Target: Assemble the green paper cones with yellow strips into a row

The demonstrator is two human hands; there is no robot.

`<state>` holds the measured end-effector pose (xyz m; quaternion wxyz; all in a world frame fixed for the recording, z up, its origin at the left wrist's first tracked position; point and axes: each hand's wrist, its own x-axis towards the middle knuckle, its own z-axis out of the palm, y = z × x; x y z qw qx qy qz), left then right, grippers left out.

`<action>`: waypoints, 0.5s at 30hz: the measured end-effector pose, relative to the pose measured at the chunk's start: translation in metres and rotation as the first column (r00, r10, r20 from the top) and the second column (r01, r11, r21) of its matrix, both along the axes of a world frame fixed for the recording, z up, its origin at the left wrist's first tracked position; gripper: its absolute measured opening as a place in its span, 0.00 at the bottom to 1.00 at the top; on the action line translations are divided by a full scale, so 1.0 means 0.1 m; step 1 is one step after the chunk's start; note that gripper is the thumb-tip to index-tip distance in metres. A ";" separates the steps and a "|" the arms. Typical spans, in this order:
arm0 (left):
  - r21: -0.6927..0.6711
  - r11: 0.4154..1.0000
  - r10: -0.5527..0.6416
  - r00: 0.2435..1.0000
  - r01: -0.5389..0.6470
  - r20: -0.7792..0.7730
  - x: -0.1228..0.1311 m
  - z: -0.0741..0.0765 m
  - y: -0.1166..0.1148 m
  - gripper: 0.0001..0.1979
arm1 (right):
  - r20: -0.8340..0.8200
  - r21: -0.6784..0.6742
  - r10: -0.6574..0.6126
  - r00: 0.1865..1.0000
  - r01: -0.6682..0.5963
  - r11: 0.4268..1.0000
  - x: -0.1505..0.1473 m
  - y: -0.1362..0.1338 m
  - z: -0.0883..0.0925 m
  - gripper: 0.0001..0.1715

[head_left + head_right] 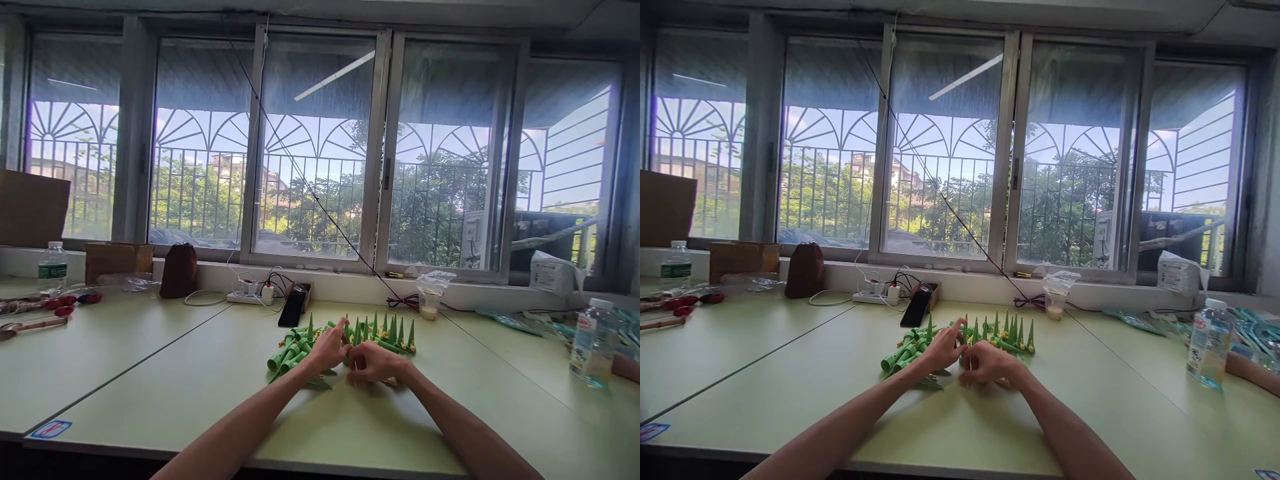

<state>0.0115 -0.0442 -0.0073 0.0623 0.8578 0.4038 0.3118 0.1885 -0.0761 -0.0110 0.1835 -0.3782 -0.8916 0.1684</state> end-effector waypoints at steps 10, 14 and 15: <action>0.020 1.000 -0.015 0.999 0.016 -0.045 0.00 -0.09 0.10 0.08 | -0.055 0.008 0.014 0.998 -0.014 1.000 -0.02 0.01 -0.04 0.05; 0.014 1.000 -0.017 0.999 0.018 -0.043 0.01 -0.09 0.11 0.04 | -0.076 0.002 0.008 0.997 -0.008 1.000 -0.05 0.01 -0.05 0.02; 0.009 1.000 -0.019 0.999 0.020 -0.042 0.01 -0.09 0.11 0.04 | -0.076 0.004 0.009 0.997 -0.008 1.000 -0.06 0.00 -0.04 0.02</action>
